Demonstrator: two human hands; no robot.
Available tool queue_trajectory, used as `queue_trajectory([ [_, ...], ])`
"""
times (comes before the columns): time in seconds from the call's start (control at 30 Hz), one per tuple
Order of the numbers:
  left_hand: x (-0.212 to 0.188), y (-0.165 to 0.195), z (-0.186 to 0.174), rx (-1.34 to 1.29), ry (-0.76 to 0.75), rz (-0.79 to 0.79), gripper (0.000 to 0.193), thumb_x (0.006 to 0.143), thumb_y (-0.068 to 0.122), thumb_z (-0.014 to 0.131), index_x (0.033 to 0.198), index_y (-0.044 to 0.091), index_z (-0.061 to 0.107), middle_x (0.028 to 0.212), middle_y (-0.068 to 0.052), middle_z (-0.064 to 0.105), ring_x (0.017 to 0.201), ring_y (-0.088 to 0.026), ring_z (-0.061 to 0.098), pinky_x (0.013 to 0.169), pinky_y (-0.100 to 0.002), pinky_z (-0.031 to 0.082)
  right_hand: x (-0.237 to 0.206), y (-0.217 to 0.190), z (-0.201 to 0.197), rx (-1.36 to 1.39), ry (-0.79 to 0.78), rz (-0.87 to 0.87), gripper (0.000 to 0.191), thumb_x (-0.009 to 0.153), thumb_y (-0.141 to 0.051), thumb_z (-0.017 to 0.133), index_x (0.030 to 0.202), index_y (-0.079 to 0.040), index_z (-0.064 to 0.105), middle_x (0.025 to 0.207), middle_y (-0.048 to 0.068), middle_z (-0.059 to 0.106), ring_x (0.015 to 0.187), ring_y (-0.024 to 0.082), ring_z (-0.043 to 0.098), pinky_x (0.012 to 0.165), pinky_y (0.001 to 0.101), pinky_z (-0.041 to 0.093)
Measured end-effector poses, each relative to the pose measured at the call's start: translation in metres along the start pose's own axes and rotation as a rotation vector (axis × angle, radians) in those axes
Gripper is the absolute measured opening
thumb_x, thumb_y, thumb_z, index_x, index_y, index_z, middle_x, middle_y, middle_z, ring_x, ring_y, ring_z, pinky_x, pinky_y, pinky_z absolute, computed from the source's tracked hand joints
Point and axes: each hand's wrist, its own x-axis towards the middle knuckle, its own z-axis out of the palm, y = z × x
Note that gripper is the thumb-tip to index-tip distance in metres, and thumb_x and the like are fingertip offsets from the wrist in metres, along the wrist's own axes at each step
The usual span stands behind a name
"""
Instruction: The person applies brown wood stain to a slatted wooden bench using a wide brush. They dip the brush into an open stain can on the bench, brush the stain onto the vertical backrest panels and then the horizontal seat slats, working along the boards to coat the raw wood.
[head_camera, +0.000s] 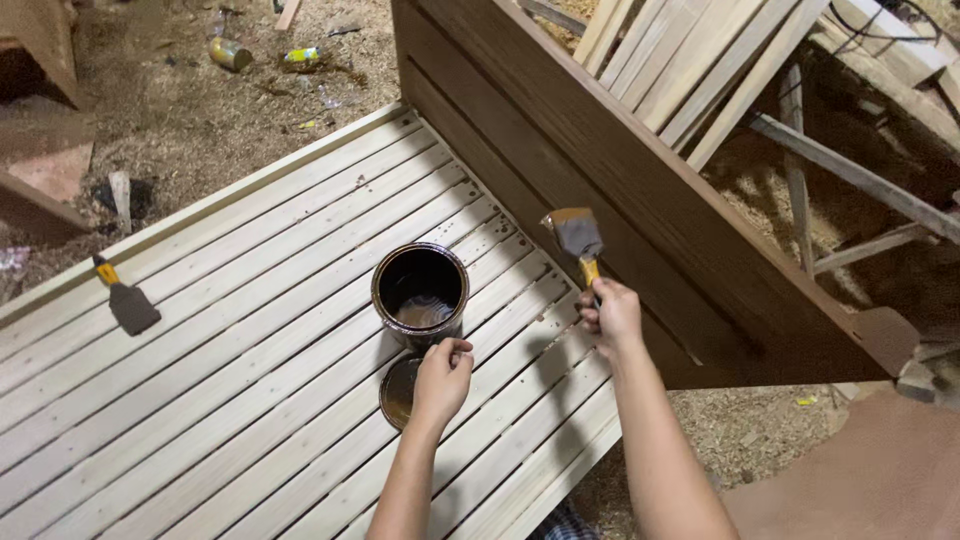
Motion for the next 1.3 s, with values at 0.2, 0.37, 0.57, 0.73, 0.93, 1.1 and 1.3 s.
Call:
queue_trajectory([
  [0.2, -0.003, 0.015, 0.021, 0.054, -0.077, 0.021, 0.026, 0.088, 0.023, 0.065, 0.109, 0.009, 0.072, 0.091, -0.012, 0.063, 0.084, -0.025, 0.064, 0.078, -0.037, 0.052, 0.017, -0.012, -0.033, -0.039, 0.041, -0.02, 0.018, 0.101, -0.021, 0.055, 0.113, -0.009, 0.061, 0.068, 0.001, 0.057, 0.043, 0.006, 0.041, 0.036, 0.0228, 0.027],
  [0.37, -0.005, 0.023, 0.033, 0.101, -0.124, 0.038, 0.026, 0.089, 0.023, 0.065, 0.109, 0.009, 0.072, 0.094, -0.011, 0.064, 0.085, -0.026, 0.063, 0.079, -0.038, 0.051, 0.014, -0.006, -0.066, 0.001, -0.009, -0.112, 0.021, 0.102, -0.019, 0.058, 0.114, -0.002, 0.062, 0.066, 0.003, 0.057, 0.042, 0.006, 0.039, 0.036, 0.0221, 0.027],
  [0.57, -0.007, 0.024, 0.046, 0.113, -0.174, 0.052, 0.026, 0.089, 0.025, 0.063, 0.108, 0.008, 0.07, 0.093, -0.013, 0.065, 0.084, -0.027, 0.064, 0.078, -0.039, 0.052, -0.007, 0.011, -0.112, 0.146, 0.028, -0.107, 0.021, 0.102, -0.016, 0.058, 0.116, 0.0, 0.063, 0.069, 0.004, 0.057, 0.045, 0.005, 0.038, 0.04, 0.0205, 0.028],
  [0.73, -0.007, 0.025, 0.064, 0.132, -0.2, 0.154, 0.025, 0.088, 0.023, 0.064, 0.107, 0.008, 0.071, 0.093, -0.013, 0.065, 0.087, -0.027, 0.064, 0.081, -0.04, 0.052, -0.058, 0.019, -0.161, 0.103, 0.211, -0.072, 0.02, 0.102, -0.016, 0.056, 0.115, -0.003, 0.062, 0.072, 0.006, 0.058, 0.047, 0.007, 0.039, 0.041, 0.0219, 0.028],
  [0.93, -0.019, 0.037, 0.101, 0.147, -0.274, 0.227, 0.026, 0.087, 0.024, 0.063, 0.105, 0.007, 0.071, 0.093, -0.015, 0.067, 0.088, -0.029, 0.064, 0.082, -0.041, 0.052, -0.122, 0.032, -0.224, 0.286, 0.294, -0.037, 0.011, 0.103, -0.02, 0.051, 0.103, -0.008, 0.051, 0.072, 0.005, 0.052, 0.047, 0.008, 0.038, 0.042, 0.0236, 0.028],
  [1.1, -0.036, 0.045, 0.117, 0.119, -0.362, 0.205, 0.027, 0.087, 0.022, 0.06, 0.107, 0.006, 0.071, 0.096, -0.016, 0.067, 0.089, -0.03, 0.066, 0.083, -0.041, 0.052, -0.149, 0.045, -0.236, 0.461, 0.338, -0.049, 0.019, 0.106, -0.022, 0.046, 0.111, -0.006, 0.055, 0.073, 0.002, 0.05, 0.048, 0.005, 0.036, 0.042, 0.0209, 0.027],
  [1.3, -0.038, 0.034, 0.116, 0.137, -0.343, 0.218, 0.027, 0.087, 0.022, 0.062, 0.106, 0.005, 0.071, 0.097, -0.016, 0.068, 0.091, -0.03, 0.066, 0.084, -0.04, 0.052, -0.13, 0.049, -0.177, 0.387, 0.428, -0.04, 0.019, 0.105, -0.018, 0.045, 0.116, -0.005, 0.053, 0.076, 0.005, 0.052, 0.049, 0.007, 0.04, 0.04, 0.0219, 0.03],
])
